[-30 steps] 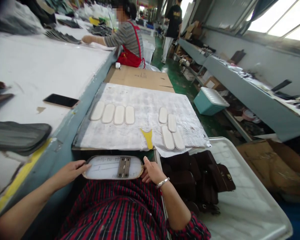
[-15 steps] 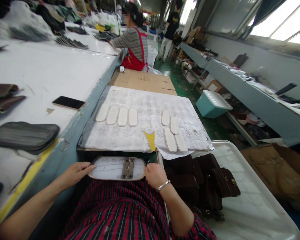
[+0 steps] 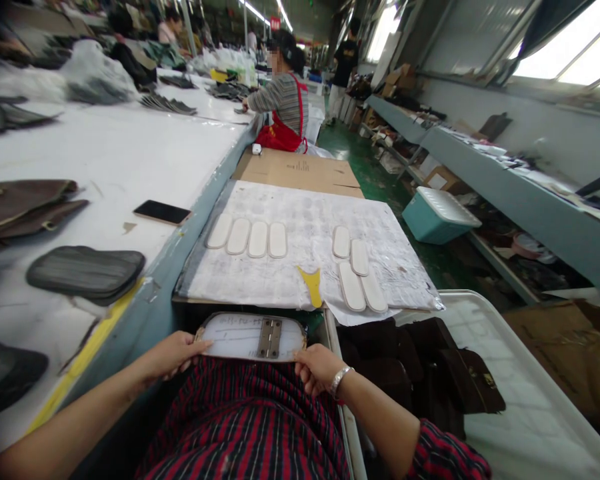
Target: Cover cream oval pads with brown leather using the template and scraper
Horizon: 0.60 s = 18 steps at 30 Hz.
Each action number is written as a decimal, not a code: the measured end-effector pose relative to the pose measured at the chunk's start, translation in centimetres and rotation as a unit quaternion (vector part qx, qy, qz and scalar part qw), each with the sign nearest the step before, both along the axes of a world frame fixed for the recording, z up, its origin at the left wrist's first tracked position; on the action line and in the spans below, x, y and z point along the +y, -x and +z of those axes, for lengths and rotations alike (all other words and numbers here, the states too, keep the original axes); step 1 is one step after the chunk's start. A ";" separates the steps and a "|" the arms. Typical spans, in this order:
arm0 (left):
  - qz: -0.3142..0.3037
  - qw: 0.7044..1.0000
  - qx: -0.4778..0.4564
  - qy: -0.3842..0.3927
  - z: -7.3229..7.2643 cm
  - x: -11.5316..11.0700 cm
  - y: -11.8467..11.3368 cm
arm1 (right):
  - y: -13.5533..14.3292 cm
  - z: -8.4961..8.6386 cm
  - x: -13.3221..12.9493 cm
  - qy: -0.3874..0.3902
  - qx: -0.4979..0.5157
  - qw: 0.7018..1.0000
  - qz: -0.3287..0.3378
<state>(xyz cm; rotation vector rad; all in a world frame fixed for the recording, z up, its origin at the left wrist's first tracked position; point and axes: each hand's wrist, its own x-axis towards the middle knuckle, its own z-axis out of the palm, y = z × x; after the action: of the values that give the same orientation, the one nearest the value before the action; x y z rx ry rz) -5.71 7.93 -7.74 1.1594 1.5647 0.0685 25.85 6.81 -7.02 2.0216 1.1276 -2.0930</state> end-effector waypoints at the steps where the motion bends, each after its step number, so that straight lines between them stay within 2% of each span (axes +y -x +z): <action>1: 0.020 1.000 -0.011 0.012 0.1 -0.2 -0.1 | 0.1 -0.2 -0.1 0.004 0.008 1.000 -0.018; 4: 0.024 0.999 -0.026 0.024 0.3 -0.2 0.1 | 0.2 -0.3 0.0 0.018 0.010 1.000 -0.011; 7: -0.044 0.999 0.005 0.027 0.7 0.8 0.7 | -0.2 0.4 0.9 0.032 0.009 0.999 0.021; 9: -0.098 0.993 0.049 -0.041 1.0 2.2 1.1 | -0.5 1.0 1.9 -0.008 -0.033 0.996 0.079; 10: -0.117 0.985 0.066 -0.105 1.2 3.0 1.1 | -0.6 1.3 2.4 -0.070 -0.074 0.988 0.116; 11: -0.131 0.973 0.075 -0.172 1.3 3.8 1.1 | -0.6 1.6 3.0 -0.159 -0.122 0.966 0.161; 13: -0.152 0.948 0.065 -0.272 1.5 5.3 0.7 | -0.5 1.9 3.9 -0.347 -0.200 0.884 0.242; 14: -0.164 0.942 0.051 -0.287 1.5 5.9 0.4 | -0.3 1.9 4.3 -0.409 -0.215 0.845 0.268; 15: -0.176 0.941 0.039 -0.286 1.4 6.3 0.1 | -0.1 1.8 4.6 -0.440 -0.222 0.821 0.289; 16: -0.187 0.942 0.030 -0.279 1.4 6.6 -0.2 | 0.1 1.7 4.8 -0.448 -0.223 0.812 0.301; 18: -0.201 0.941 0.022 -0.270 1.1 6.9 -0.4 | 0.4 1.5 5.0 -0.436 -0.227 0.817 0.302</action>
<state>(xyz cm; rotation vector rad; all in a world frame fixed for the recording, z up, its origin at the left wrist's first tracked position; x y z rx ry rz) -5.26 14.86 -6.60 1.9067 1.3513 0.2095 25.43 11.82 -5.53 1.7994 2.4373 -0.7490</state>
